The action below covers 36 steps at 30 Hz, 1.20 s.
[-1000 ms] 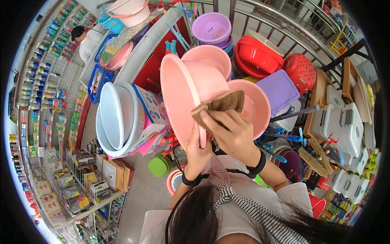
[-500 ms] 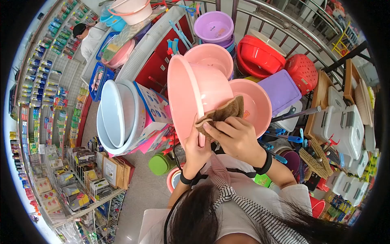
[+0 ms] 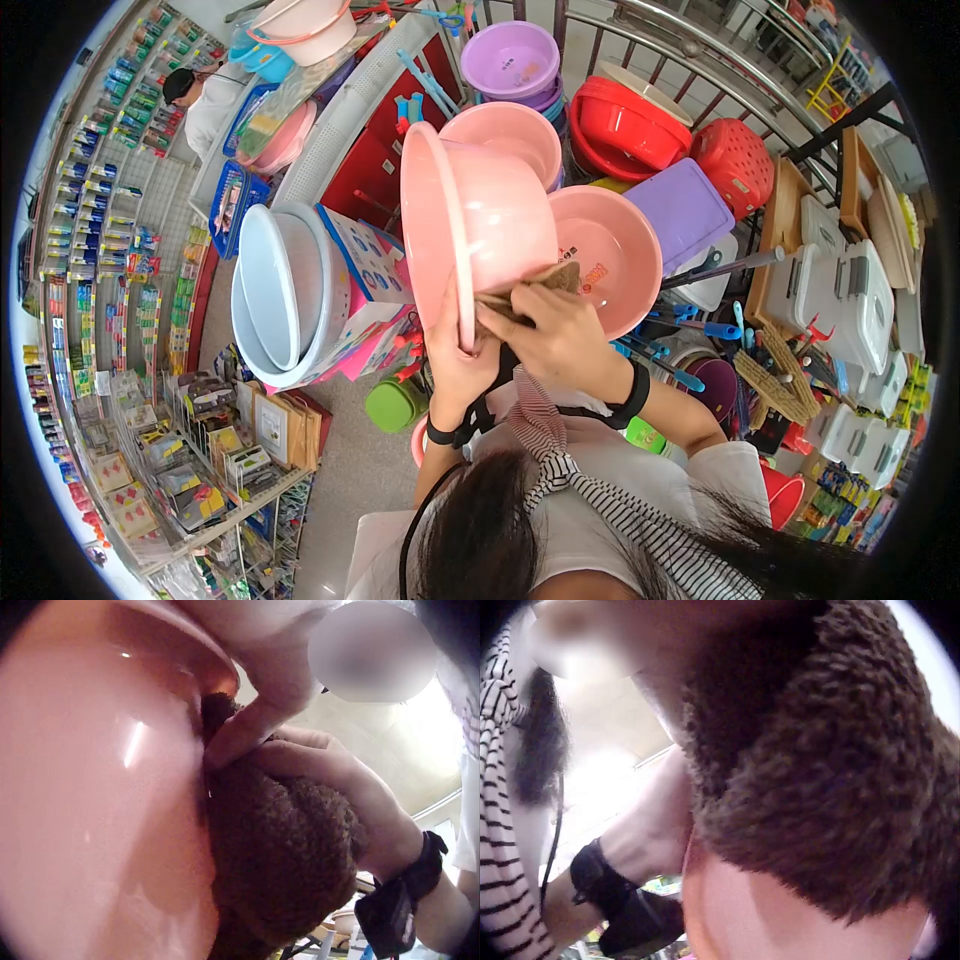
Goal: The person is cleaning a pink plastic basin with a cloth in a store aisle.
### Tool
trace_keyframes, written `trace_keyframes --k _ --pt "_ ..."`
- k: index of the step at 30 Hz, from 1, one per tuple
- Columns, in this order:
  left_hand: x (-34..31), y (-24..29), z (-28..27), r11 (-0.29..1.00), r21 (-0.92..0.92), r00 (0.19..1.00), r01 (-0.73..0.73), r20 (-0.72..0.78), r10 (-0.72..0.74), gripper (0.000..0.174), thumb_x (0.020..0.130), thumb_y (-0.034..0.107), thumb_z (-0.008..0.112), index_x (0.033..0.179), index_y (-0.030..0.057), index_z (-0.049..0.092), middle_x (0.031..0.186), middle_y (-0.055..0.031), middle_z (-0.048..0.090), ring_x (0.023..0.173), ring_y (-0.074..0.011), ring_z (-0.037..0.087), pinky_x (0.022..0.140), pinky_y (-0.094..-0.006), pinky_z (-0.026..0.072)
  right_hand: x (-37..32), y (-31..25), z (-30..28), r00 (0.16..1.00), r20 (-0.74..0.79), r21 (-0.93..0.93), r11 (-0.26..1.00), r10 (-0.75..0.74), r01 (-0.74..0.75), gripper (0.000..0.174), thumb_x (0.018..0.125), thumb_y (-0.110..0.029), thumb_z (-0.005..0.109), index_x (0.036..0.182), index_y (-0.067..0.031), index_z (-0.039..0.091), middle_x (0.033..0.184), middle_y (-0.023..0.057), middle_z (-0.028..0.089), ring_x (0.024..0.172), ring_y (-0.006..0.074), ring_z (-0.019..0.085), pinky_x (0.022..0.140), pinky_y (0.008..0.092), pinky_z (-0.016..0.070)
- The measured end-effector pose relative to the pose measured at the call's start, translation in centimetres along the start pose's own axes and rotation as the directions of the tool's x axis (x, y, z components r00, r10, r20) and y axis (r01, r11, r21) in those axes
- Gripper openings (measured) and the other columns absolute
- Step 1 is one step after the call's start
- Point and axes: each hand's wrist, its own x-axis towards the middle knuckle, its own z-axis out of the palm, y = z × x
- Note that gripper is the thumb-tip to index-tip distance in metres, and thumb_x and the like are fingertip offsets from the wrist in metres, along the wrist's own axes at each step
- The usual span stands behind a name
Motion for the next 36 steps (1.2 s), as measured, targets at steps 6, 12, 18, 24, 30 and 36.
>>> trace_keyframes --k 6,12,18,24,30,36 --pt "-0.8 -0.2 -0.3 0.976 -0.211 0.997 0.052 -0.042 -0.062 0.081 0.063 -0.008 0.043 0.144 -0.0084 0.033 0.129 -0.0161 0.057 0.113 -0.0164 0.056 0.099 -0.0256 0.0396 2.2 0.9 -0.6 0.968 -0.135 -0.037 0.975 0.210 -0.217 0.044 0.068 -0.007 0.066 0.112 -0.0096 0.065 0.080 0.0069 0.051 0.072 0.0243 0.059 0.060 0.0354 0.0493" --pt "-0.5 -1.4 -1.5 0.971 -0.236 0.996 0.026 -0.074 -0.044 0.070 0.088 0.016 0.067 0.142 -0.0114 0.033 0.133 -0.0195 0.053 0.117 -0.0229 0.054 0.101 -0.0335 0.0414 -0.6 1.7 0.4 0.998 -0.052 -0.047 0.999 0.019 -0.021 0.045 0.069 -0.008 0.066 0.114 -0.0133 0.067 0.080 0.0040 0.052 0.069 0.0193 0.058 0.057 0.0328 0.0507" --pt "-0.6 -1.5 -1.1 0.917 -0.399 0.985 0.032 -0.144 -0.097 0.085 0.085 0.043 0.072 0.142 -0.0091 0.036 0.132 -0.0127 0.053 0.117 -0.0190 0.053 0.100 -0.0327 0.0400 0.8 3.8 -0.6 0.964 -0.207 -0.118 0.974 0.169 -0.196 0.041 0.073 -0.005 0.065 0.113 -0.0144 0.067 0.076 0.0052 0.049 0.067 0.0212 0.057 0.054 0.0336 0.0493" --pt "0.2 -0.8 -1.0 0.903 -0.415 0.951 0.111 -0.220 -0.218 0.092 0.090 0.071 0.036 0.142 -0.0049 0.037 0.135 -0.0131 0.051 0.122 -0.0208 0.050 0.105 -0.0343 0.0375 -1.5 -0.6 2.1 0.999 -0.024 -0.048 0.998 -0.032 0.031 0.046 0.074 -0.012 0.059 0.119 -0.0011 0.061 0.080 0.0035 0.049 0.070 0.0180 0.056 0.060 0.0299 0.0494" --pt "0.5 -0.8 -1.0 0.863 -0.487 0.926 0.134 -0.248 -0.284 0.096 0.091 0.071 0.029 0.144 -0.0088 0.032 0.138 -0.0168 0.048 0.123 -0.0224 0.050 0.103 -0.0346 0.0406 -0.2 -1.2 1.6 0.999 -0.054 -0.011 1.000 0.000 -0.001 0.047 0.072 -0.013 0.061 0.118 -0.0023 0.062 0.079 0.0037 0.049 0.068 0.0177 0.056 0.059 0.0312 0.0502" --pt "1.2 0.0 -0.4 0.921 -0.379 0.926 0.087 -0.309 -0.215 0.088 0.092 0.068 0.031 0.139 -0.0062 0.040 0.134 -0.0140 0.051 0.119 -0.0206 0.051 0.101 -0.0342 0.0415 1.2 -2.2 2.3 0.983 -0.171 -0.057 0.996 0.061 -0.071 0.046 0.072 -0.013 0.062 0.116 -0.0021 0.062 0.079 0.0038 0.048 0.070 0.0174 0.057 0.060 0.0313 0.0499"
